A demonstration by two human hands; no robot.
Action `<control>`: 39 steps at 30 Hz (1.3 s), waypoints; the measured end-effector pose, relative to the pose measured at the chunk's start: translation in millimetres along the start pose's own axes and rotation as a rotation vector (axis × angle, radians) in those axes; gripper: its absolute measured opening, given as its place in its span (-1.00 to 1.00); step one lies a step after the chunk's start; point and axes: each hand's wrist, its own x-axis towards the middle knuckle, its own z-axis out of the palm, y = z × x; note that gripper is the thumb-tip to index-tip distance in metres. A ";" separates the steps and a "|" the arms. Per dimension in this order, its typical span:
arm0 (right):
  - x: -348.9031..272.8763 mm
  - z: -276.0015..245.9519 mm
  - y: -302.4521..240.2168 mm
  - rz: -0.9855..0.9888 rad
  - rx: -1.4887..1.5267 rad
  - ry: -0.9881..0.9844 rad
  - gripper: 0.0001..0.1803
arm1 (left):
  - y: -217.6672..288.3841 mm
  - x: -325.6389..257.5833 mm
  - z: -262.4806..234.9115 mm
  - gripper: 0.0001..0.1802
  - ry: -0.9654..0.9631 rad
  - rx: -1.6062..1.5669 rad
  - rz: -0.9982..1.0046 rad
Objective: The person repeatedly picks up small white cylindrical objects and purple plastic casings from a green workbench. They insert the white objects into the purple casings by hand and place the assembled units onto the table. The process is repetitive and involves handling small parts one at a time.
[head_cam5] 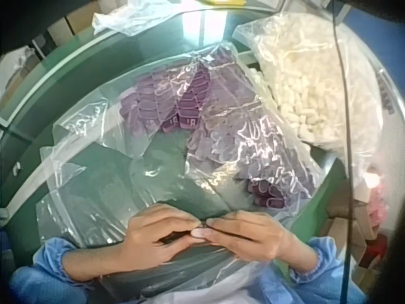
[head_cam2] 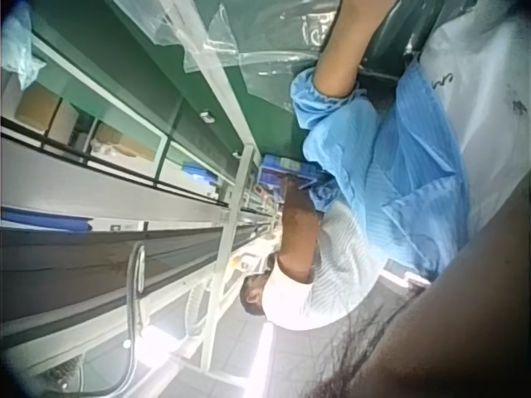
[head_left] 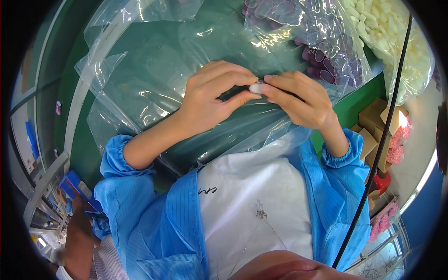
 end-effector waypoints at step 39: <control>19.4 -97.2 31.3 0.575 -0.247 0.100 -0.79 | -8.2 127.7 -45.4 -0.79 0.053 1.064 0.327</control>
